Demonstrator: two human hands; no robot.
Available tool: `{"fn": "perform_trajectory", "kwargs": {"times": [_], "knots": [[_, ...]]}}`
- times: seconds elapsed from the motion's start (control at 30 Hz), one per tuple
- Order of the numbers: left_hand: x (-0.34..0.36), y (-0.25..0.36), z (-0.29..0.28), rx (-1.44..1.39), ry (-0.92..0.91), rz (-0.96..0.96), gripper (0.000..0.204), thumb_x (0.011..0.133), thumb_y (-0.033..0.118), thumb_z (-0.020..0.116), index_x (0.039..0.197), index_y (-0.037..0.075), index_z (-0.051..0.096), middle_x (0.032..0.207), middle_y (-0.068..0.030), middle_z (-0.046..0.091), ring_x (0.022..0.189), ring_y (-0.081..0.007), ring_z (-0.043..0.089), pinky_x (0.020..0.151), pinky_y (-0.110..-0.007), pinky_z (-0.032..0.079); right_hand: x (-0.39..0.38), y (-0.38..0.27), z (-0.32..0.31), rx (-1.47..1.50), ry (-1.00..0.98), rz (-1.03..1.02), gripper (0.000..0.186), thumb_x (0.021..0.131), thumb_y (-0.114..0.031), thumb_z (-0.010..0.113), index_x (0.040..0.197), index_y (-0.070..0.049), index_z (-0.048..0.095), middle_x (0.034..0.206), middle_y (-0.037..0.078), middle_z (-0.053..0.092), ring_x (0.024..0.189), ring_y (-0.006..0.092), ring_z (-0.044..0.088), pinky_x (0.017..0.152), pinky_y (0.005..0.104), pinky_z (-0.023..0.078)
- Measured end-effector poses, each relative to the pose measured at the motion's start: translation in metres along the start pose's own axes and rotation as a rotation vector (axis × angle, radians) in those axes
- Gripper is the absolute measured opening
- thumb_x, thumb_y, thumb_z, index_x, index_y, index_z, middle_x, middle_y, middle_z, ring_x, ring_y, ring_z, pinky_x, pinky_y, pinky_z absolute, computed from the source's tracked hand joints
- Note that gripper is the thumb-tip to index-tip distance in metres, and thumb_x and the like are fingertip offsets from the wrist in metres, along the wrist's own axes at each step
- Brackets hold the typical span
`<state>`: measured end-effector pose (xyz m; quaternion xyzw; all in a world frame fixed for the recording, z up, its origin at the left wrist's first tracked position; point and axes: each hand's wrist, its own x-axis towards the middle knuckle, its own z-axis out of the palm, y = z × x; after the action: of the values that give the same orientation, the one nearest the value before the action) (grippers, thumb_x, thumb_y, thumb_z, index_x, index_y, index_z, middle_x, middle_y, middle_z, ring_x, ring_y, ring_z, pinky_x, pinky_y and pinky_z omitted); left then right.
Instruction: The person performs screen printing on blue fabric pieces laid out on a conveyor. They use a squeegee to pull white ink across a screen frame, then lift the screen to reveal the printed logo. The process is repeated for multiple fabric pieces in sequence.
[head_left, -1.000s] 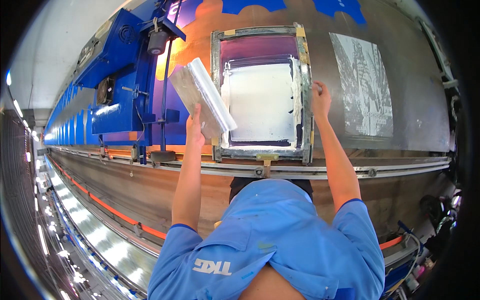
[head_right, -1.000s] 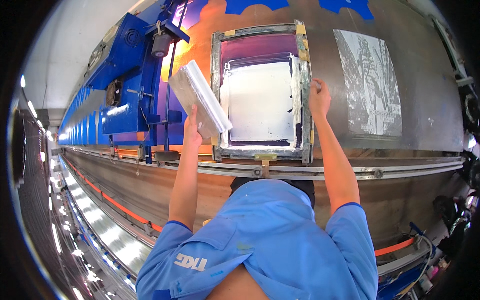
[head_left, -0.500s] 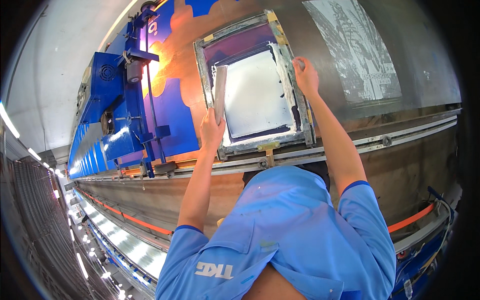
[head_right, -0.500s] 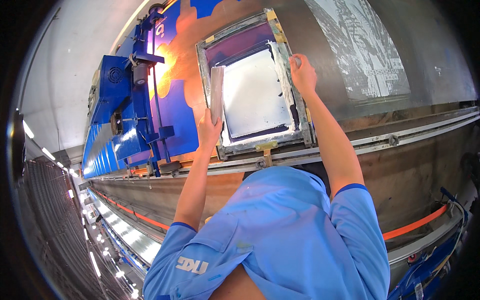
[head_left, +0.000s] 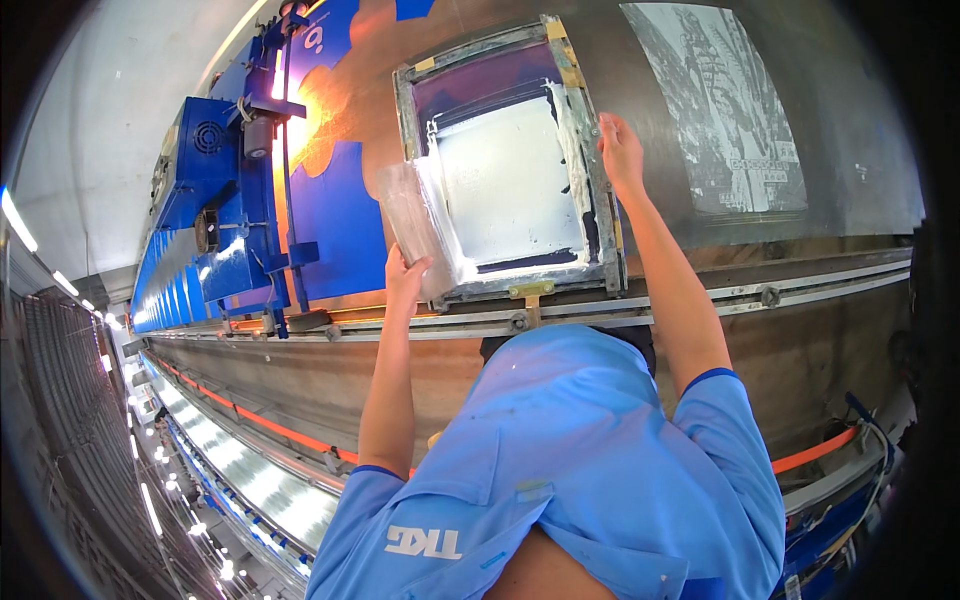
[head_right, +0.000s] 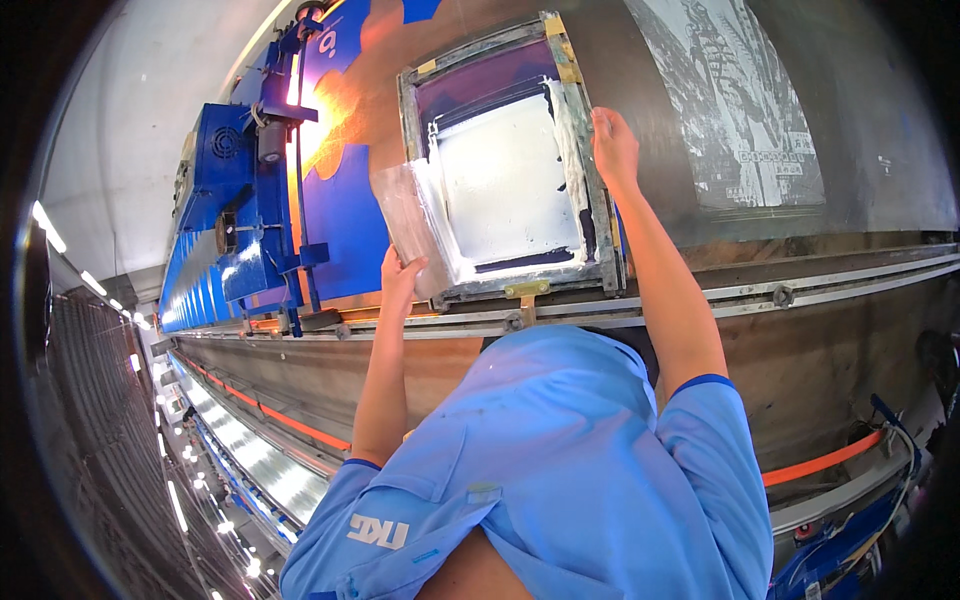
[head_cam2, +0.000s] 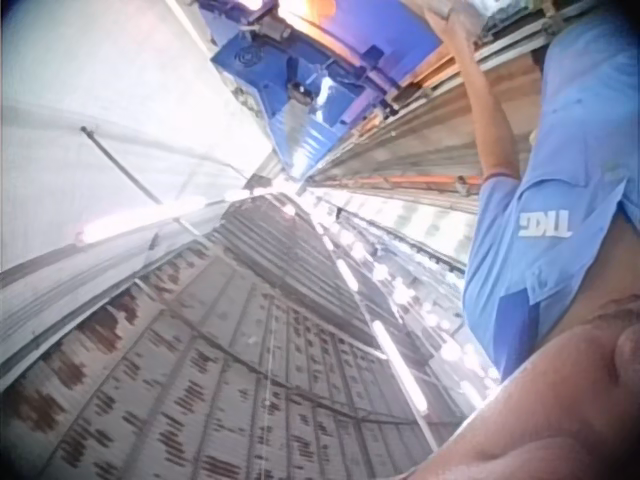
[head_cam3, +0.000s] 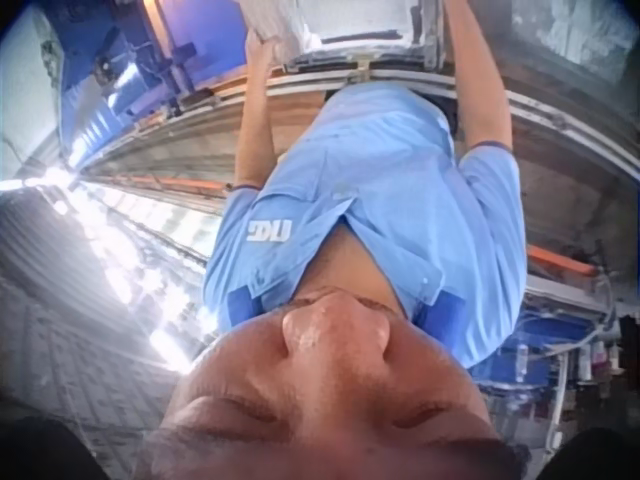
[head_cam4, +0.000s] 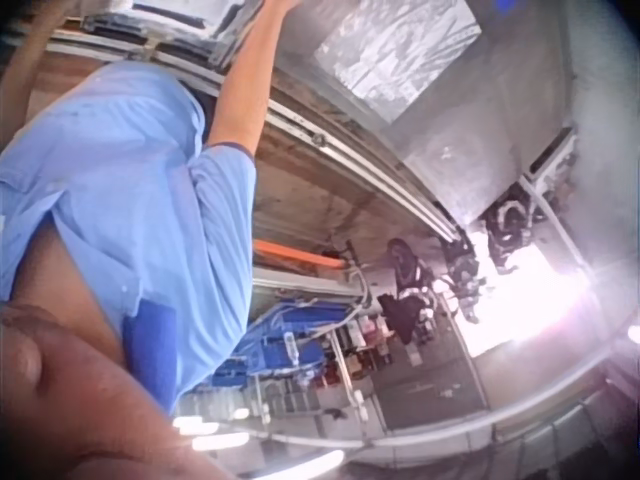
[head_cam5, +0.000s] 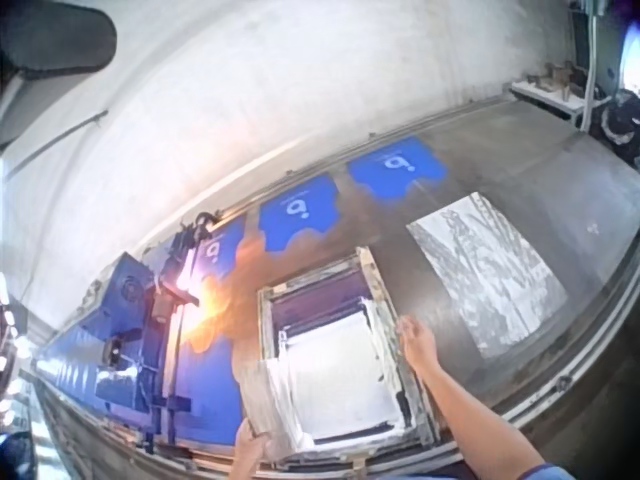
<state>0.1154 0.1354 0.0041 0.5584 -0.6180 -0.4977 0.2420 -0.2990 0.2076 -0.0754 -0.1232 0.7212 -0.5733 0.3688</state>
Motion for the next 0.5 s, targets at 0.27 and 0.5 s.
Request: {"fn": "perform_trajectory", "kwargs": {"times": [0.27, 0.5], "knots": [[-0.068, 0.063, 0.109, 0.428, -0.146, 0.022, 0.035, 0.089, 0.009, 0.069, 0.124, 0.006, 0.063, 0.107, -0.0127, 0.072, 0.086, -0.0198, 0.07, 0.077, -0.035, 0.053, -0.004, 0.004, -0.067, 0.174, 0.189, -0.119, 0.041, 0.104, -0.039, 0.056, 0.13, -0.009, 0.064, 0.094, -0.001, 0.063, 0.082, 0.0069, 0.054, 0.071, 0.0226, 0.045], [-0.108, 0.062, 0.118, 0.697, -0.314, 0.687, 0.052, 0.074, 0.002, 0.067, 0.125, 0.014, 0.066, 0.124, -0.0038, 0.072, 0.107, -0.0219, 0.07, 0.079, -0.038, 0.05, -0.115, -0.072, -0.143, 0.083, 0.0, -0.385, 0.031, 0.108, -0.025, 0.052, 0.127, -0.004, 0.066, 0.095, 0.001, 0.067, 0.089, 0.0102, 0.059, 0.081, 0.0258, 0.047]]}}
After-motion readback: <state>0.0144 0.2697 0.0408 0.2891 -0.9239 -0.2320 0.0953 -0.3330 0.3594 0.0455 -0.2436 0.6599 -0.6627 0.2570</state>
